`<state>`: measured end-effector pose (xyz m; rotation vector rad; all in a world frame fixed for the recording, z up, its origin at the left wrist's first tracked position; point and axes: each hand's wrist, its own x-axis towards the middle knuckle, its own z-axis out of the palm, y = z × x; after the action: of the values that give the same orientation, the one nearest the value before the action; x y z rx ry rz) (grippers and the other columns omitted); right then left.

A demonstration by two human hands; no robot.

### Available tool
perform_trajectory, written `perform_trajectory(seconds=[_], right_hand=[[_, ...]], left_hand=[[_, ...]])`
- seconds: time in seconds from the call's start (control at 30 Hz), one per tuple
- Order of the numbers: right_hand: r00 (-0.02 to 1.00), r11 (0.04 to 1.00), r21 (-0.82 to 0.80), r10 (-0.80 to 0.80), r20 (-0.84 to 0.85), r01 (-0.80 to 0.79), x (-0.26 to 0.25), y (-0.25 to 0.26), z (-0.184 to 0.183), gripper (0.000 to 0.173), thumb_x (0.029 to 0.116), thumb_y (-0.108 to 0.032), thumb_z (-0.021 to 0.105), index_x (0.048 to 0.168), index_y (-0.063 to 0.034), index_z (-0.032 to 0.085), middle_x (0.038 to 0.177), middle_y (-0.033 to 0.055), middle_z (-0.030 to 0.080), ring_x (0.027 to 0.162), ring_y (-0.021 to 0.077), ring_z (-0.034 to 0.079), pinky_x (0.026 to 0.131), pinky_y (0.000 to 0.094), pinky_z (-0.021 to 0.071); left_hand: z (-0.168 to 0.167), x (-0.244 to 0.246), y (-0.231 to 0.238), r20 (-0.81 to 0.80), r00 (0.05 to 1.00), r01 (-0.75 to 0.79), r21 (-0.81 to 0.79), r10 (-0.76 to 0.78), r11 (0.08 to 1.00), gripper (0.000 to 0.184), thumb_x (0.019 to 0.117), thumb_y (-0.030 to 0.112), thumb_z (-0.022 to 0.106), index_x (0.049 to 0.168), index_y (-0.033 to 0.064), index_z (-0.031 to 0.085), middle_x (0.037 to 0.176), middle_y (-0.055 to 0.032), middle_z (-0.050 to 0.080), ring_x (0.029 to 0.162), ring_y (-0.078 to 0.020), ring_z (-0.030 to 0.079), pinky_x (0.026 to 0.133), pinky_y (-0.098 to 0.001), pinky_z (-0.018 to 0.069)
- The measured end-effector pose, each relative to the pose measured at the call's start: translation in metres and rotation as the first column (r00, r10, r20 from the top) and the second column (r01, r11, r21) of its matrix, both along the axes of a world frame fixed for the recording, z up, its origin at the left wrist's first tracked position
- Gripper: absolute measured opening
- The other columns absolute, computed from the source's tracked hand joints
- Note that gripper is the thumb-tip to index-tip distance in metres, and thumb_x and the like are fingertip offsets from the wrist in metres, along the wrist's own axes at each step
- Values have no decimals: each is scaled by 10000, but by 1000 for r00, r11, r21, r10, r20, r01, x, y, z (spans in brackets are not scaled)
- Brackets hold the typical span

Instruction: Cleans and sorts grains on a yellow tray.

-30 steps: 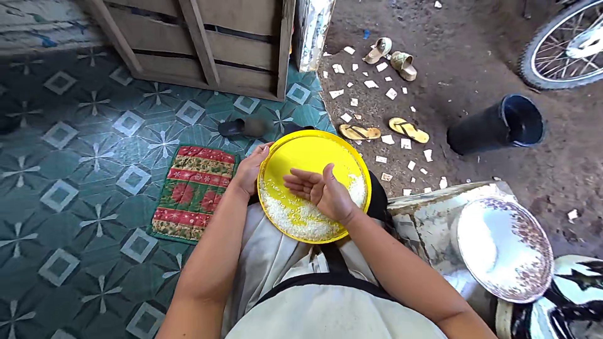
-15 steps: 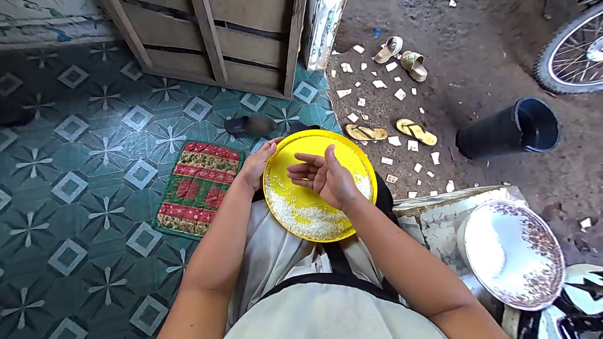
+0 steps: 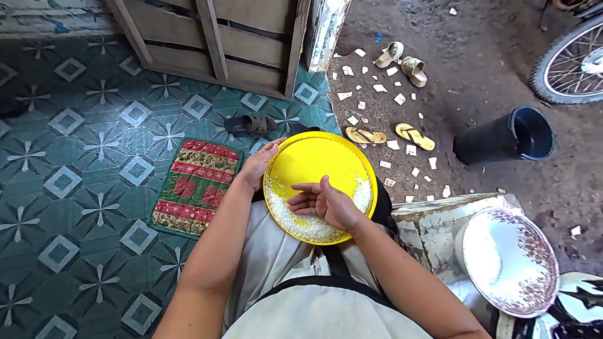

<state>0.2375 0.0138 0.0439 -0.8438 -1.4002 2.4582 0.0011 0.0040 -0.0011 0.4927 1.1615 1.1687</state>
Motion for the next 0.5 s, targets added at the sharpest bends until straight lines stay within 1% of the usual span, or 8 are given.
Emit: perform_trajectory(seconds=[0.07, 0.13, 0.23, 0.3, 0.33, 0.37, 0.43, 0.5], right_hand=[[1000, 1000, 29, -3, 3, 3, -2, 6, 5, 847, 1045, -617, 101, 1433, 36, 477, 1190, 150, 713, 1076, 254, 713, 981, 423, 571], [999, 996, 74, -50, -15, 51, -15, 14, 11, 853, 1045, -616, 86, 1427, 33, 485, 1179, 144, 713, 1079, 245, 710, 983, 430, 569], [988, 983, 113, -142, -55, 148, -46, 28, 13, 799, 1067, -553, 65, 1421, 32, 480, 1233, 148, 684, 1131, 228, 679, 1019, 422, 540], [981, 977, 88, -188, -50, 192, -64, 35, 6, 748, 1088, -508, 67, 1381, 19, 511, 1248, 146, 667, 1142, 218, 665, 1022, 409, 527], [980, 977, 79, -197, -35, 199, -71, 37, 1, 730, 1097, -494, 75, 1361, 14, 528, 1246, 141, 665, 1133, 211, 664, 1015, 401, 527], [982, 979, 75, -190, -24, 191, -75, 36, -3, 716, 1102, -484, 84, 1345, 13, 539, 1233, 138, 667, 1112, 202, 669, 1003, 387, 532], [992, 988, 94, -122, -25, 124, -76, 32, -7, 695, 1106, -455, 93, 1322, 28, 544, 1205, 137, 680, 1078, 192, 684, 982, 374, 549], [999, 991, 131, -22, -29, 26, -67, 27, -7, 687, 1103, -433, 95, 1308, 46, 542, 1165, 141, 691, 1048, 193, 697, 968, 371, 562]], left_hand=[[0, 0, -1, 1, 1000, -4, 6, 4, 1000, 412, 1120, 292, 323, 1489, 200, 481, 1294, -69, 658, 1121, -169, 667, 919, -364, 574], [0, 1, -1, 12, 1000, -10, 16, 10, 1000, 412, 1120, 287, 319, 1487, 197, 482, 1269, -72, 665, 1099, -164, 671, 908, -359, 575], [1, 2, -1, 34, 998, -45, 16, 44, 999, 390, 1118, 292, 343, 1449, 187, 522, 1199, -58, 692, 1027, -133, 689, 860, -316, 584], [3, 3, -3, 37, 998, -49, 4, 48, 999, 388, 1117, 305, 348, 1447, 196, 521, 1199, -50, 691, 1032, -132, 684, 868, -318, 576], [4, 4, -5, 17, 998, -54, -3, 54, 999, 388, 1113, 323, 354, 1443, 211, 526, 1179, -45, 693, 1006, -131, 684, 849, -325, 575], [4, 6, -7, -6, 997, -74, -15, 74, 997, 384, 1106, 348, 363, 1416, 230, 557, 1120, -39, 707, 938, -125, 688, 792, -316, 570], [1, 2, -5, 39, 998, -46, 3, 46, 999, 394, 1119, 327, 318, 1431, 209, 529, 1142, -39, 704, 975, -125, 689, 819, -313, 581], [0, 1, -4, 59, 997, -40, 12, 39, 999, 394, 1117, 295, 333, 1443, 190, 527, 1173, -56, 699, 1004, -141, 688, 841, -325, 581]])
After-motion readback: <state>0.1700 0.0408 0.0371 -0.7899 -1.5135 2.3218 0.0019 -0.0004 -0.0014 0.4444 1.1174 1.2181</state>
